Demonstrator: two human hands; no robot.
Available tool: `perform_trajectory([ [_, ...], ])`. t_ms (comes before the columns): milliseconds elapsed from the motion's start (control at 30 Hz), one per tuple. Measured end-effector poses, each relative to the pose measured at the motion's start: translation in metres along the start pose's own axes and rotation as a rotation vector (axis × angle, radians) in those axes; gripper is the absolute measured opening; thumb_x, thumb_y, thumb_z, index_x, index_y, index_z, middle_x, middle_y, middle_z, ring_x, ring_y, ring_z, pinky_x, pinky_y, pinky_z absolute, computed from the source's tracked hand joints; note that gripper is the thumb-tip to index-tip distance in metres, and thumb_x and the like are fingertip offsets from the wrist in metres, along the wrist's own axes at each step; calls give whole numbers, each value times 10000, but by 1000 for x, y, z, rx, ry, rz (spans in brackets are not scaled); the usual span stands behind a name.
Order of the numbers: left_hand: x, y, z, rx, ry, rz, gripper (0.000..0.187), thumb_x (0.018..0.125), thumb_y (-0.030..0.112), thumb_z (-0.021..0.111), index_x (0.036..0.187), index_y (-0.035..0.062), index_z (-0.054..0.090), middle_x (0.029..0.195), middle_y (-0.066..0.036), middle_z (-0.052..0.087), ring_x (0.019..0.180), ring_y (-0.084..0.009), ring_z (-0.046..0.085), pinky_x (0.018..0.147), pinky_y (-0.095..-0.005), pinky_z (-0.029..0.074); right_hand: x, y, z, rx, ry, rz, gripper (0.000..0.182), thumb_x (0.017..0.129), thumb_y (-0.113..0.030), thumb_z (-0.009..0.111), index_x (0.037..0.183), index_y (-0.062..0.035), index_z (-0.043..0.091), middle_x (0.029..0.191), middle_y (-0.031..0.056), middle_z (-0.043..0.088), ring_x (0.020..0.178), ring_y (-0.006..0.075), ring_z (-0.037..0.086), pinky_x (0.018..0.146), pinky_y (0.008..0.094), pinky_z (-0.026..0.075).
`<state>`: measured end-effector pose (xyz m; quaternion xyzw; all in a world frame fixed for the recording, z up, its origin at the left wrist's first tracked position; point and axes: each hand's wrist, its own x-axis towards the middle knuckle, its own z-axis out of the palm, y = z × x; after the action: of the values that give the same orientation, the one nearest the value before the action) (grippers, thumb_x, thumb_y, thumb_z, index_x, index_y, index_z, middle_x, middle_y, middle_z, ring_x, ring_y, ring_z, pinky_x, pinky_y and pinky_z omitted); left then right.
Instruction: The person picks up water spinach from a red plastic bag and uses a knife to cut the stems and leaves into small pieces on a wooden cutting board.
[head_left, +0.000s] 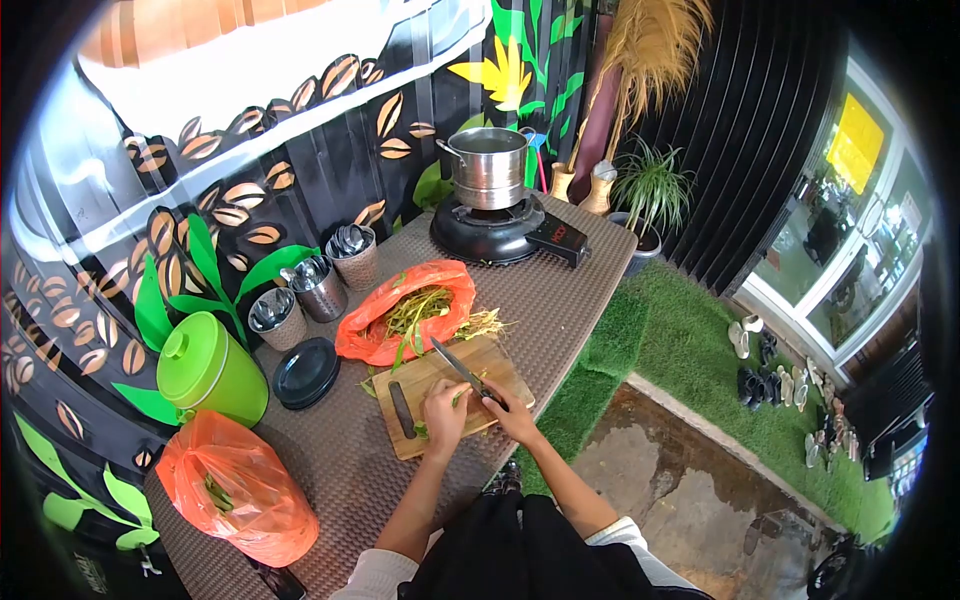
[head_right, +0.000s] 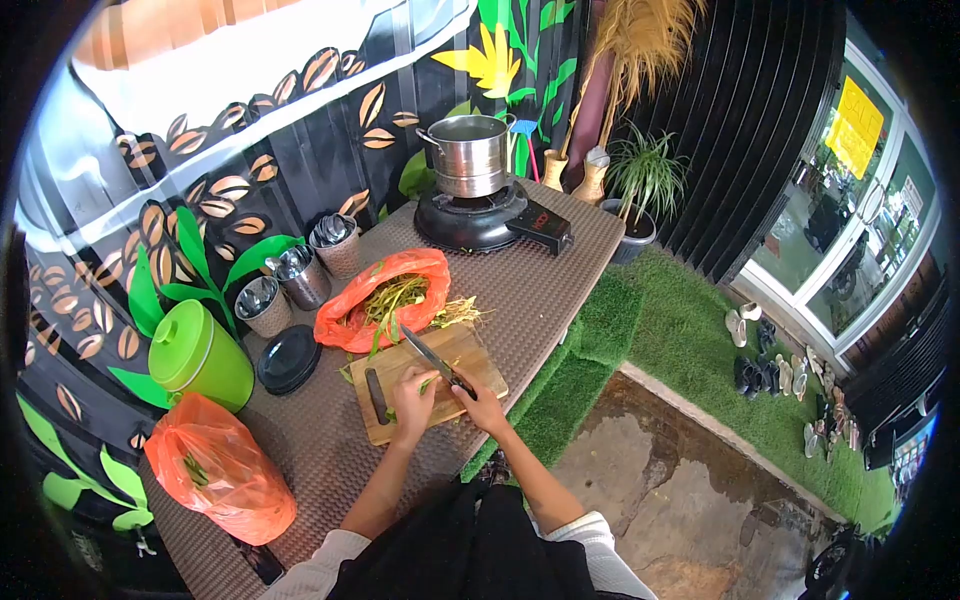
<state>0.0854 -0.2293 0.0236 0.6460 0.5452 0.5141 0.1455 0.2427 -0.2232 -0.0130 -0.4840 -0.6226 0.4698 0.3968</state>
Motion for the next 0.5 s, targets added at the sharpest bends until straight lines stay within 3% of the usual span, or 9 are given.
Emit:
perform_trajectory([
  [67,-1,0,0,-11,3,-20,151,732,-8,671,879,13,698,749,-113,591,692,-251,592,617,-331,451,0,-5,3,-44,23,17,430,908,-206,551,1308,-74,466,1257,127,543,1172,202,491,997,316,352],
  [100,-2,0,1,-23,4,-39,149,732,-3,672,878,14,698,751,-116,592,697,-257,593,626,-336,453,2,-2,7,-44,22,17,430,908,-206,551,1308,-74,466,1257,127,543,1172,202,491,997,316,352],
  [167,-3,-1,2,5,26,-55,148,732,15,678,878,16,699,763,-122,598,707,-266,597,642,-340,459,4,3,15,-129,149,-37,403,910,-201,547,1284,-61,491,1094,97,606,993,174,565,877,296,427],
  [200,-3,-1,3,33,47,-71,148,732,33,684,878,19,699,775,-128,604,716,-275,600,659,-344,464,6,6,14,-129,149,-38,403,910,-201,547,1284,-61,491,1094,97,606,993,174,565,877,296,427],
  [267,-2,1,-1,31,62,-110,140,744,65,683,878,27,696,778,-128,610,723,-280,603,661,-351,463,11,6,12,-52,255,89,407,897,-266,553,1273,-115,511,1036,176,644,966,240,626,822,329,459],
  [400,-3,-16,1,-110,184,-244,132,793,113,667,887,23,689,805,-136,645,776,-253,624,691,-329,468,13,-5,2,144,136,281,370,881,-285,567,1186,-76,574,877,137,669,843,212,651,713,329,476],
  [467,-3,-21,0,-79,176,-317,138,806,120,662,887,11,683,799,-129,653,763,-225,627,695,-314,471,11,-11,0,-137,178,185,323,834,-316,605,1019,-56,653,684,104,639,684,207,654,594,351,472],
  [500,-3,-25,-1,-44,169,-392,147,819,127,656,888,-2,677,793,-121,661,750,-197,631,698,-299,473,11,-12,0,-137,178,185,323,834,-316,606,1019,-56,653,684,104,639,684,207,654,594,351,472],
])
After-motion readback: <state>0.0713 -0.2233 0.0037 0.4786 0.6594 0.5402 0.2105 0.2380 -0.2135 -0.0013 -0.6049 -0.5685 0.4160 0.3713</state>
